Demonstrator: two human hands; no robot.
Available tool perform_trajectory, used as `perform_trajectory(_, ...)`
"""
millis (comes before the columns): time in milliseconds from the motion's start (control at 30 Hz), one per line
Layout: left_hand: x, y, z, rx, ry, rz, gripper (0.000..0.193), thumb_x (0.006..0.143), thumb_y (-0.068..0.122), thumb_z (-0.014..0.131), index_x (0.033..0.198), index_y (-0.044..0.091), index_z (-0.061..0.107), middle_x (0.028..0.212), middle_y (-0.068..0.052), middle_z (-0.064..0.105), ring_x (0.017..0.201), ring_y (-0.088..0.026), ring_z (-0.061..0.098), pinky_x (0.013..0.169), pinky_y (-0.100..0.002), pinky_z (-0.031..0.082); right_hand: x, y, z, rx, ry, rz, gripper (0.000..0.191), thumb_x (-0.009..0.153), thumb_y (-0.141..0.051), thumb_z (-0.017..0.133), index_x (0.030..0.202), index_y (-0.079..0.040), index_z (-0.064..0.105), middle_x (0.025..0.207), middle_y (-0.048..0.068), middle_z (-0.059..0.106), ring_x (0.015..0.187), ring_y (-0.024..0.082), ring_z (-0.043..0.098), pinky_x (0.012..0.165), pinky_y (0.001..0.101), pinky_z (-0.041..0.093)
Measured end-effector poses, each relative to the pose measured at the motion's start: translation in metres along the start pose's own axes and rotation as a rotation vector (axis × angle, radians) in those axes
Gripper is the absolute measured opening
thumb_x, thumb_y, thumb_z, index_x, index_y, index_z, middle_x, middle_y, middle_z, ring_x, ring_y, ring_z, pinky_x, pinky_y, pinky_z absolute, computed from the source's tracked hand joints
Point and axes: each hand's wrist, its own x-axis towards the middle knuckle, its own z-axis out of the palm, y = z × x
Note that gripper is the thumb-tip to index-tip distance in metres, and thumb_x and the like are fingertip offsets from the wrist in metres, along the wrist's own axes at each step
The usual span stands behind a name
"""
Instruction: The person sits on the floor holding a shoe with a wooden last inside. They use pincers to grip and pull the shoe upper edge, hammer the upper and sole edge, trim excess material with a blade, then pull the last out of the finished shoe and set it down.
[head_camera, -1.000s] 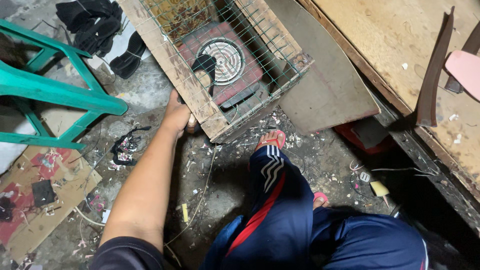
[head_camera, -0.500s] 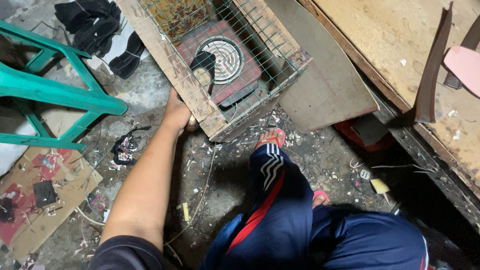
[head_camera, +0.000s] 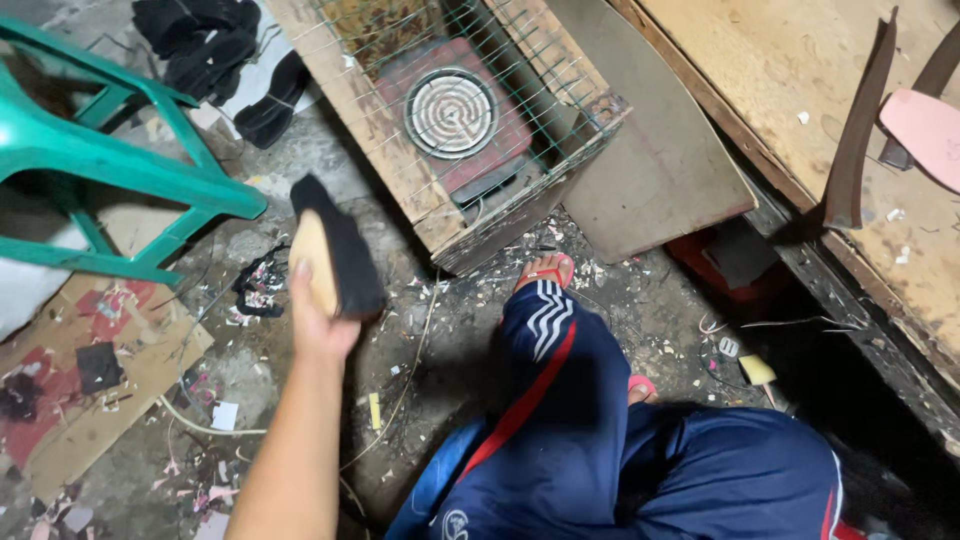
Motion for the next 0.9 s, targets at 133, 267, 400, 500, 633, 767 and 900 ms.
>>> perform_trajectory(133, -0.115, 0.004, -0.057, -0.140, -0.240, -0.101, 0.081, 0.087, 0.057, 0.065, 0.149, 0.009, 0.046, 0.127, -0.016, 0.066, 0.110, -0.033, 0.066, 0.089, -0.047, 0.054, -0.016, -0.008, -0.010, 0.327, -0.143, -0.106, 0.052, 0.092, -0.019, 0.070, 0.132, 0.012, 0.059, 0.101, 0.029, 0.067, 0.072, 0.031, 0.066, 0.060, 0.0377, 0.053)
perform_trajectory(267, -0.206, -0.007, -0.060, -0.012, -0.522, -0.160, 0.094, 0.091, 0.066, 0.060, 0.166, 0.012, 0.037, 0.130, -0.045, 0.060, 0.103, -0.049, 0.066, 0.088, -0.053, 0.055, -0.047, -0.042, 0.006, 0.689, -0.482, -0.224, 0.052, 0.093, -0.018, 0.069, 0.133, 0.013, 0.059, 0.102, 0.030, 0.067, 0.071, 0.031, 0.066, 0.059, 0.0376, 0.053)
perform_trajectory(400, -0.255, -0.044, -0.037, -0.014, -0.542, -0.741, 0.071, 0.084, 0.049, 0.052, 0.142, 0.009, 0.047, 0.130, -0.030, 0.063, 0.111, -0.049, 0.069, 0.083, -0.067, 0.057, -0.065, -0.087, 0.047, 0.591, -0.451, -0.233, 0.042, 0.084, -0.014, 0.067, 0.123, -0.004, 0.057, 0.132, 0.015, 0.067, 0.107, 0.020, 0.068, 0.073, 0.0357, 0.060)
perform_trajectory(500, -0.270, -0.084, -0.023, -0.010, -0.620, -1.085, 0.059, 0.089, 0.037, 0.048, 0.138, 0.005, 0.053, 0.132, -0.021, 0.065, 0.114, -0.039, 0.067, 0.097, -0.059, 0.054, -0.083, -0.101, 0.042, 0.619, -0.486, -0.391, 0.040, 0.079, -0.005, 0.073, 0.116, -0.006, 0.058, 0.127, 0.011, 0.068, 0.109, 0.019, 0.067, 0.078, 0.0358, 0.058)
perform_trajectory(633, -0.270, -0.135, 0.019, 0.274, -1.040, -1.099, 0.050, 0.097, 0.022, 0.053, 0.140, -0.005, 0.054, 0.132, -0.020, 0.065, 0.121, -0.029, 0.064, 0.109, -0.044, 0.049, -0.119, -0.079, -0.013, 0.483, -0.129, -0.562, 0.042, 0.078, -0.003, 0.083, 0.114, -0.004, 0.061, 0.104, 0.006, 0.065, 0.096, 0.017, 0.065, 0.086, 0.0336, 0.056)
perform_trajectory(767, -0.286, -0.176, 0.096, 0.715, -1.198, -0.848, 0.046, 0.098, 0.017, 0.060, 0.137, -0.006, 0.054, 0.119, -0.016, 0.067, 0.112, -0.025, 0.065, 0.102, -0.042, 0.051, -0.141, -0.037, -0.055, 0.451, 0.051, -0.535, 0.038, 0.077, -0.007, 0.084, 0.108, -0.005, 0.062, 0.096, 0.002, 0.064, 0.088, 0.012, 0.064, 0.082, 0.0303, 0.055)
perform_trajectory(900, -0.344, -0.195, 0.139, 1.120, -1.603, -0.278, 0.062, 0.087, 0.020, 0.067, 0.143, 0.000, 0.051, 0.119, -0.018, 0.064, 0.111, -0.025, 0.064, 0.098, -0.037, 0.049, -0.143, -0.003, -0.075, 0.545, 0.151, -0.472, 0.037, 0.076, -0.009, 0.083, 0.104, -0.008, 0.060, 0.092, -0.002, 0.063, 0.085, 0.010, 0.064, 0.077, 0.0269, 0.055)
